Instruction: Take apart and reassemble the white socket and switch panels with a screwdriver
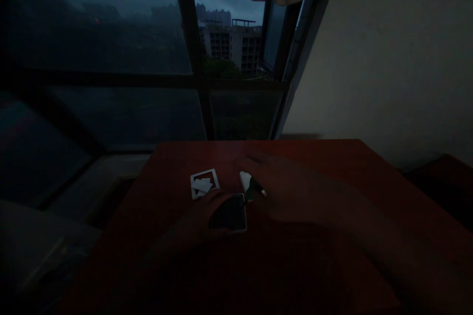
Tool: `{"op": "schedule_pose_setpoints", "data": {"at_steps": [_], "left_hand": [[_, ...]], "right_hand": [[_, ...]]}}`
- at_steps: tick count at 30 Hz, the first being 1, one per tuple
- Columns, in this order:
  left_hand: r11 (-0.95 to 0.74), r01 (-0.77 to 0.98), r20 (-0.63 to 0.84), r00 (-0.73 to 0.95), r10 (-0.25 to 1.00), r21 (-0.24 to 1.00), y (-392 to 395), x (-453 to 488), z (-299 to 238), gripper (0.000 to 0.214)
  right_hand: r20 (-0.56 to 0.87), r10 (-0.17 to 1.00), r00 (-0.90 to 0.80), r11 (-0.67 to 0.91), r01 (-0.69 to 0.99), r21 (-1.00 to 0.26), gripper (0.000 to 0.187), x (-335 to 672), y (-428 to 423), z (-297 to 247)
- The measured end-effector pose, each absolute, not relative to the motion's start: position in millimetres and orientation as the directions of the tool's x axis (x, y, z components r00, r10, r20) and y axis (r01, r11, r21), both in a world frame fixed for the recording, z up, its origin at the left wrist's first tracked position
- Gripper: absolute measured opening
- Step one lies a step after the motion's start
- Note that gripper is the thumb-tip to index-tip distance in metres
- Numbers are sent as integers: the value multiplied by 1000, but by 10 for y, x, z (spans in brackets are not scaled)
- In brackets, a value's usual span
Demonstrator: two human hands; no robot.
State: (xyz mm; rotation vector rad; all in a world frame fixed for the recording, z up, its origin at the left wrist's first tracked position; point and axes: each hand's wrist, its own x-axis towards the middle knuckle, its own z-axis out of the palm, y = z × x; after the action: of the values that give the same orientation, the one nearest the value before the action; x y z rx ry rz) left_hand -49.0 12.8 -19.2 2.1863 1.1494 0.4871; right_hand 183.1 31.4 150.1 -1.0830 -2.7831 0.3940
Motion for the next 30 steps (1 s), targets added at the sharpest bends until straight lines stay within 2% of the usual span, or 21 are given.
{"op": "schedule_pose_setpoints", "data": {"at_steps": [2,7,9,12,14,18,20,23,27,30], "left_hand": [[-439,605,48,551,833,664,125,-489,-190,78],[-431,619,41,541,840,656,115,-491,-191,77],[-437,621,46,543,839,651,114,-490,-188,78],[-452,617,57,550,833,644,116,-484,-178,77],[-451,616,54,552,832,646,116,-486,-175,77],[-431,638,33,537,843,638,111,-505,-189,83],[-433,650,43,524,850,625,108,-504,-191,83],[-465,646,112,509,853,606,107,-458,-162,74],[-525,681,199,501,843,511,114,-325,-75,40],[-562,712,178,543,821,420,129,-228,-6,17]], "right_hand": [[45,652,-757,736,618,-278,39,1832,305,1489],[49,768,-638,639,760,-119,21,1787,323,1436],[63,731,-679,679,714,-172,20,1791,331,1443],[122,609,-784,779,563,-275,40,1813,325,1485],[146,585,-797,797,533,-283,40,1818,321,1497],[126,762,-635,647,745,-163,33,1809,356,1428],[107,797,-594,604,786,-134,29,1818,386,1385],[121,750,-651,659,718,-223,19,1861,410,1369],[130,712,-690,678,627,-384,31,1949,365,1418],[109,730,-675,634,609,-475,34,2027,301,1445]]}}
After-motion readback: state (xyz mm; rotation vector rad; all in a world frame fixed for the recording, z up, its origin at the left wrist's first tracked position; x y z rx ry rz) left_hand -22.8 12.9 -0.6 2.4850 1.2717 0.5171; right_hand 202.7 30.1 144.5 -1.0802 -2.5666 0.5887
